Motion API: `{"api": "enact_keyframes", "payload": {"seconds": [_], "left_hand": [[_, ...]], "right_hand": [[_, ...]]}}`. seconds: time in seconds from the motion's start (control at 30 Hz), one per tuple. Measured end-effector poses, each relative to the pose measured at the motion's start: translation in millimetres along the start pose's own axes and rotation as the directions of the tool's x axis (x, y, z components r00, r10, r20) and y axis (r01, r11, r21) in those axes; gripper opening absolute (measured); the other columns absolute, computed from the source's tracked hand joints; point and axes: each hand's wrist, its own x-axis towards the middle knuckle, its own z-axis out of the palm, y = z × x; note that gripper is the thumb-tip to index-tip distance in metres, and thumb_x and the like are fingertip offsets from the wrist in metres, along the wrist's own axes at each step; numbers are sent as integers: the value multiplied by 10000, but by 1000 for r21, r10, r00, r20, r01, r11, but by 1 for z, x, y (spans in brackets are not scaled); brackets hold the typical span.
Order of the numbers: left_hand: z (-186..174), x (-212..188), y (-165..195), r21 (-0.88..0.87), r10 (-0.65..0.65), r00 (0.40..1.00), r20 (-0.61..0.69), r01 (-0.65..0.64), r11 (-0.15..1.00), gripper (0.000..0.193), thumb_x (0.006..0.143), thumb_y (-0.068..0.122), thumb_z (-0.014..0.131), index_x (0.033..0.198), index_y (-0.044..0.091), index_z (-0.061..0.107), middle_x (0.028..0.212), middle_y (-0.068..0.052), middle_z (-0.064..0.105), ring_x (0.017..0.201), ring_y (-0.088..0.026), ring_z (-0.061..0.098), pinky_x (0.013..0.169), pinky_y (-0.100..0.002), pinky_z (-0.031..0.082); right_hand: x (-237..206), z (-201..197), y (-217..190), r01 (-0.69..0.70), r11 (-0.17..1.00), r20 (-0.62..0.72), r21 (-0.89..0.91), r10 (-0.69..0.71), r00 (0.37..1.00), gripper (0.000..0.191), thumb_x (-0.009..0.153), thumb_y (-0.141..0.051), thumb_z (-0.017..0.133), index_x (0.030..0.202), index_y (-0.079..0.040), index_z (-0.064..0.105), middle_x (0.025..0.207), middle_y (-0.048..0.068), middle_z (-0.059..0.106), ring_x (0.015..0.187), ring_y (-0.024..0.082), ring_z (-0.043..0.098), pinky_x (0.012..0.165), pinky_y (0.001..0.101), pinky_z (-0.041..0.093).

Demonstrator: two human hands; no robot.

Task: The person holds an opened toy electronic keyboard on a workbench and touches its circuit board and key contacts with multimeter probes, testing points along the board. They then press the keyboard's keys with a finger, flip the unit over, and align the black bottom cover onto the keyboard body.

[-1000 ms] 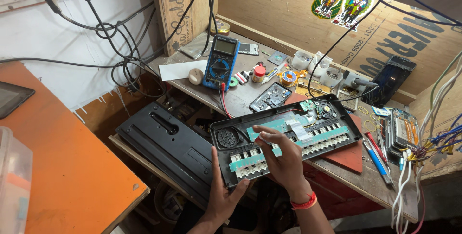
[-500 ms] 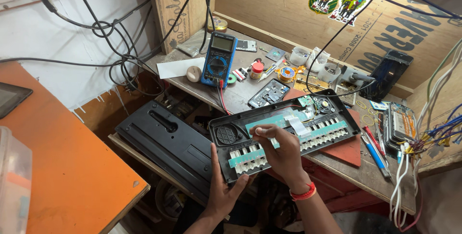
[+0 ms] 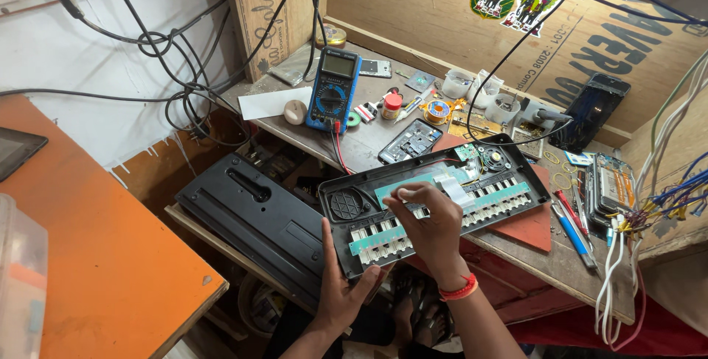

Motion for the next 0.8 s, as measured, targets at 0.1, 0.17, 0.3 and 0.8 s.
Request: {"api": "enact_keyframes", "payload": {"seconds": [0.1,0.17,0.3,0.8], "left_hand": [[-2,-1,0,7,-61,998,-2,61,998,1130,920,287,686,1599,134,-205,1570,-235,313,1404,-302,494,1126,-440,474],[-2,0,0,2,-54,999,0,54,999,1131,922,290,685,1596,135,-209,1569,-230,315,1408,-300,485,1128,-443,468],[-3,-1,-1,22,-30,1000,-1,30,999,1127,927,302,688,1608,129,-194,1554,-247,373,1397,-309,507,1131,-445,461],[-3,-3,1,20,-45,999,-2,45,999,1132,927,259,693,1610,149,-203,1571,-245,347,1406,-303,497,1143,-438,454]], "right_hand": [[1,-2,0,36,999,44,-27,-35,998,246,857,29,791,978,-27,584,1051,135,765,858,179,779,719,275,607],[2,-4,-1,13,999,131,46,-19,991,217,865,62,735,1005,-17,589,1089,152,769,892,192,781,752,285,614],[1,-3,-2,-103,984,184,146,75,980,153,900,82,698,999,-17,637,1051,126,794,900,183,800,776,286,642],[-2,-2,5,-97,980,132,176,75,988,141,934,33,721,1013,-15,615,1073,134,784,925,185,797,783,291,648]]}}
